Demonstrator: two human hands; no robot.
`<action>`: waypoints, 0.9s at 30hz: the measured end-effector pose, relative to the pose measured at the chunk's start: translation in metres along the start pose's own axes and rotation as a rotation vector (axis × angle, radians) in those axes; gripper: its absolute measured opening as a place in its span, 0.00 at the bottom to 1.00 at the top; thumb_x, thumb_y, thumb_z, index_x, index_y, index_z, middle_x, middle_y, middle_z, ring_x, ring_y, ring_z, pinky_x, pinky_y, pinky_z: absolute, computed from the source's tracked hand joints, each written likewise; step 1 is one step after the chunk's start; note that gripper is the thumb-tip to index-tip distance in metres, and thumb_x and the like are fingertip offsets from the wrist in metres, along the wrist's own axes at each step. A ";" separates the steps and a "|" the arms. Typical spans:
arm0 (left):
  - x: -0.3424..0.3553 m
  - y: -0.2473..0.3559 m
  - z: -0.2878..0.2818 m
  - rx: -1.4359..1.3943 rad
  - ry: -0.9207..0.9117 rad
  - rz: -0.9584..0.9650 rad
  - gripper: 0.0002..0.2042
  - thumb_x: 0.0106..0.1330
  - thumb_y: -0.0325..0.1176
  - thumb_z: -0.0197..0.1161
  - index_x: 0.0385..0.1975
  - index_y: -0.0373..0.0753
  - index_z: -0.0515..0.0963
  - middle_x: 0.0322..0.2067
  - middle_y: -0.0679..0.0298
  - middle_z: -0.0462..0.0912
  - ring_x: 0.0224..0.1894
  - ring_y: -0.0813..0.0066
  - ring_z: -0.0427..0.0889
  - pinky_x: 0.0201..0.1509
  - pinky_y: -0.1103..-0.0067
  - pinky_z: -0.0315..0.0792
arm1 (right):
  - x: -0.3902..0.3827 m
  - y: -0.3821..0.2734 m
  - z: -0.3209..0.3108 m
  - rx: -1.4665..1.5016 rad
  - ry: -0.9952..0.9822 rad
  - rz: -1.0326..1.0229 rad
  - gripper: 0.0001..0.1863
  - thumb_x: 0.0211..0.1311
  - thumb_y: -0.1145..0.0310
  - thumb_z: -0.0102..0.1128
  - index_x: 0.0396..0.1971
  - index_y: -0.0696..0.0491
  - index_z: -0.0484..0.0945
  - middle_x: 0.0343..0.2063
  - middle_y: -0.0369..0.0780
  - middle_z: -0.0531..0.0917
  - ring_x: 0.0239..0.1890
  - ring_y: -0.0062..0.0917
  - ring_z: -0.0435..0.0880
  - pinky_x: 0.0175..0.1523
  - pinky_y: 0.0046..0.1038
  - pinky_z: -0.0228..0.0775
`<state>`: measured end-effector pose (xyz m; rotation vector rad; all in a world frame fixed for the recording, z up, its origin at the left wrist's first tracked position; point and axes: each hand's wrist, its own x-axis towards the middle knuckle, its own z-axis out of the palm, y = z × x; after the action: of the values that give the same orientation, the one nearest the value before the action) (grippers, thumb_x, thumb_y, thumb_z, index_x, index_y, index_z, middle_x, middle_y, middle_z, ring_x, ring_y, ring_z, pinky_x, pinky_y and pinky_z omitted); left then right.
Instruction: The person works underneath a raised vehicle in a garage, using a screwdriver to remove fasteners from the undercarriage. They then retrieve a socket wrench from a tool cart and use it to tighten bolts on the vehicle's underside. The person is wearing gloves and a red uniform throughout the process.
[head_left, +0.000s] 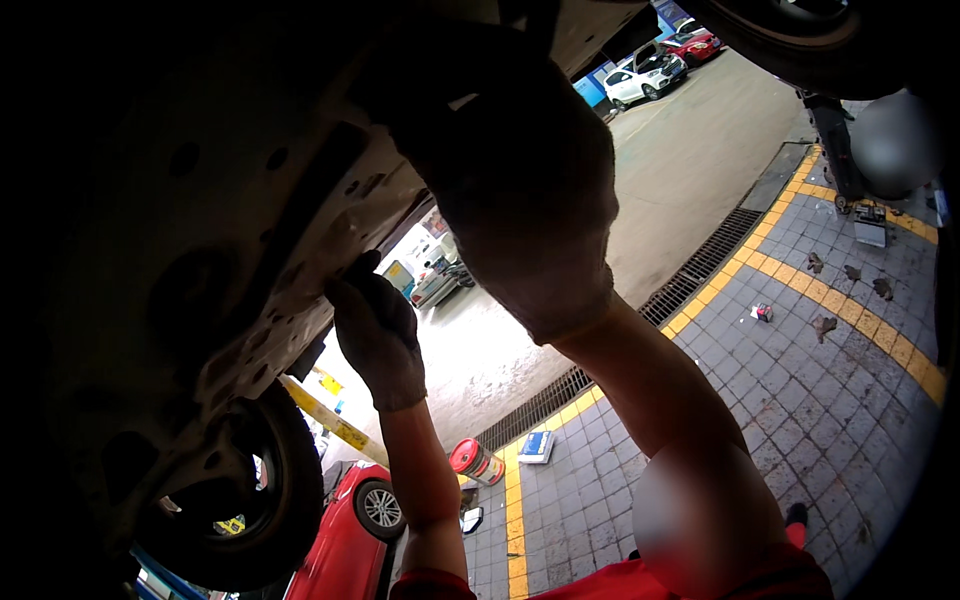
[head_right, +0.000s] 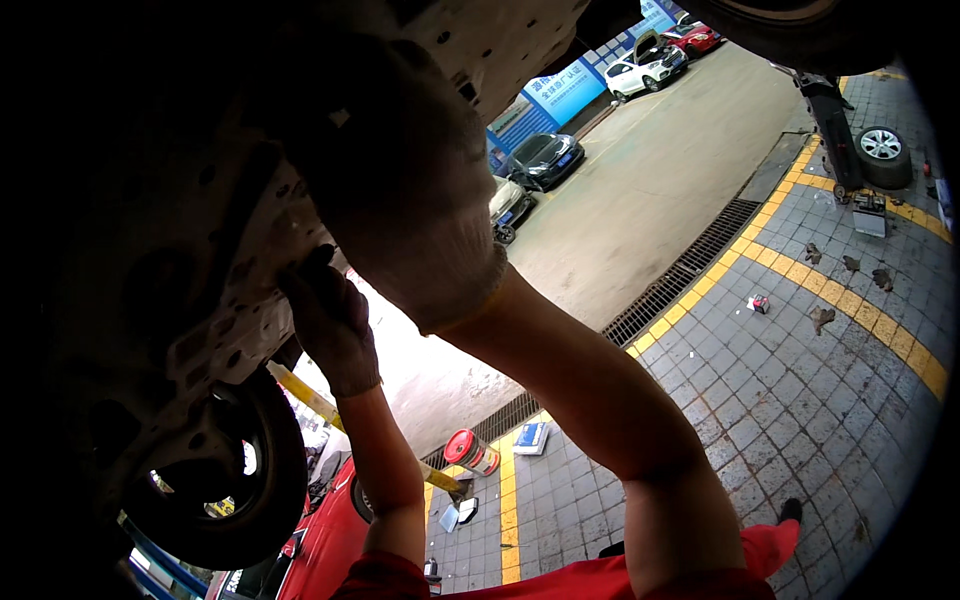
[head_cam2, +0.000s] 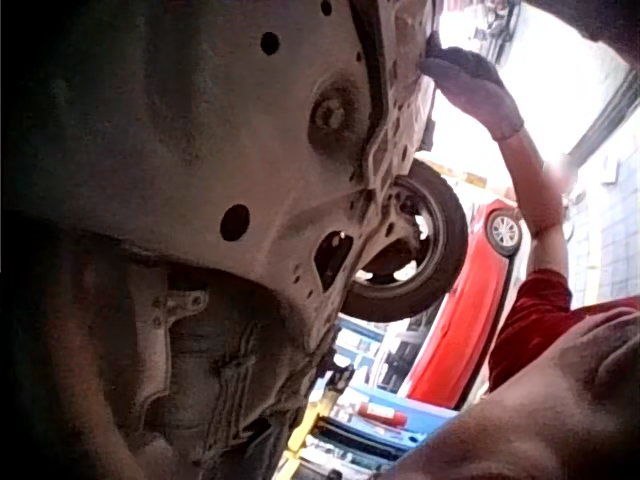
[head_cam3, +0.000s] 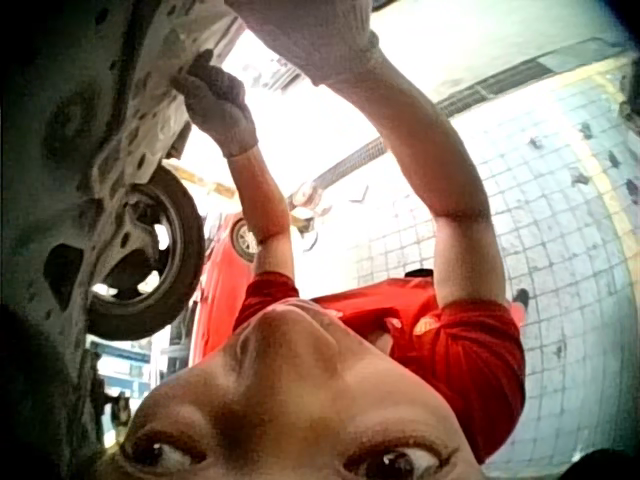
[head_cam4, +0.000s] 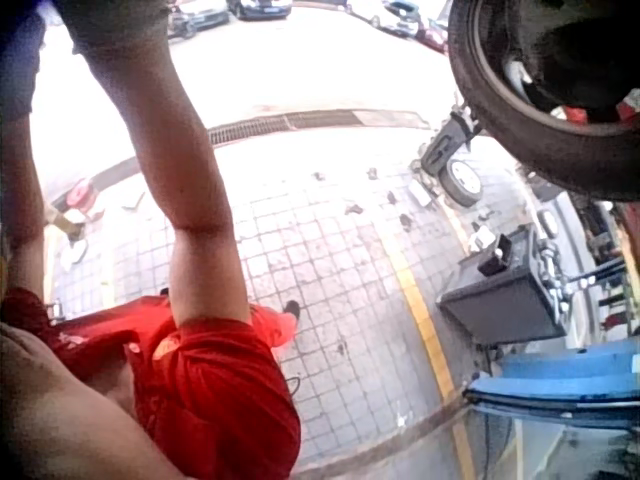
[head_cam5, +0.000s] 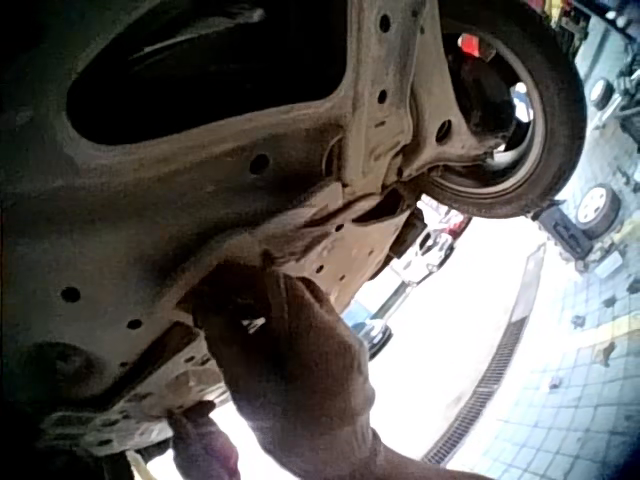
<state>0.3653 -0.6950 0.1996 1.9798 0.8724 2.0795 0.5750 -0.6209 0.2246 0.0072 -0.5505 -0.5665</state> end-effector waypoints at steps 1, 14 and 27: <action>0.000 0.000 0.001 0.001 0.001 0.007 0.30 0.84 0.59 0.44 0.54 0.34 0.80 0.16 0.78 0.57 0.14 0.88 0.51 0.17 0.83 0.46 | -0.001 0.000 0.009 0.029 0.078 0.011 0.10 0.67 0.69 0.70 0.46 0.53 0.84 0.39 0.40 0.85 0.38 0.31 0.85 0.42 0.28 0.80; 0.000 -0.002 -0.008 -0.129 -0.029 -0.002 0.28 0.84 0.57 0.46 0.50 0.35 0.82 0.16 0.78 0.56 0.14 0.88 0.50 0.17 0.83 0.45 | 0.021 -0.029 -0.017 0.248 -0.244 0.535 0.15 0.69 0.68 0.69 0.54 0.49 0.82 0.45 0.50 0.85 0.46 0.47 0.89 0.42 0.42 0.82; 0.000 0.002 0.002 -0.249 0.003 -0.014 0.28 0.85 0.55 0.47 0.48 0.32 0.83 0.16 0.77 0.58 0.14 0.88 0.48 0.16 0.84 0.43 | 0.020 -0.032 -0.011 0.413 -0.129 0.661 0.13 0.66 0.74 0.66 0.49 0.51 0.84 0.45 0.48 0.86 0.46 0.46 0.88 0.45 0.39 0.82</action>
<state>0.3674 -0.6963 0.2007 1.8363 0.5918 2.0693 0.5783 -0.6598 0.2197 0.1748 -0.7431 0.1976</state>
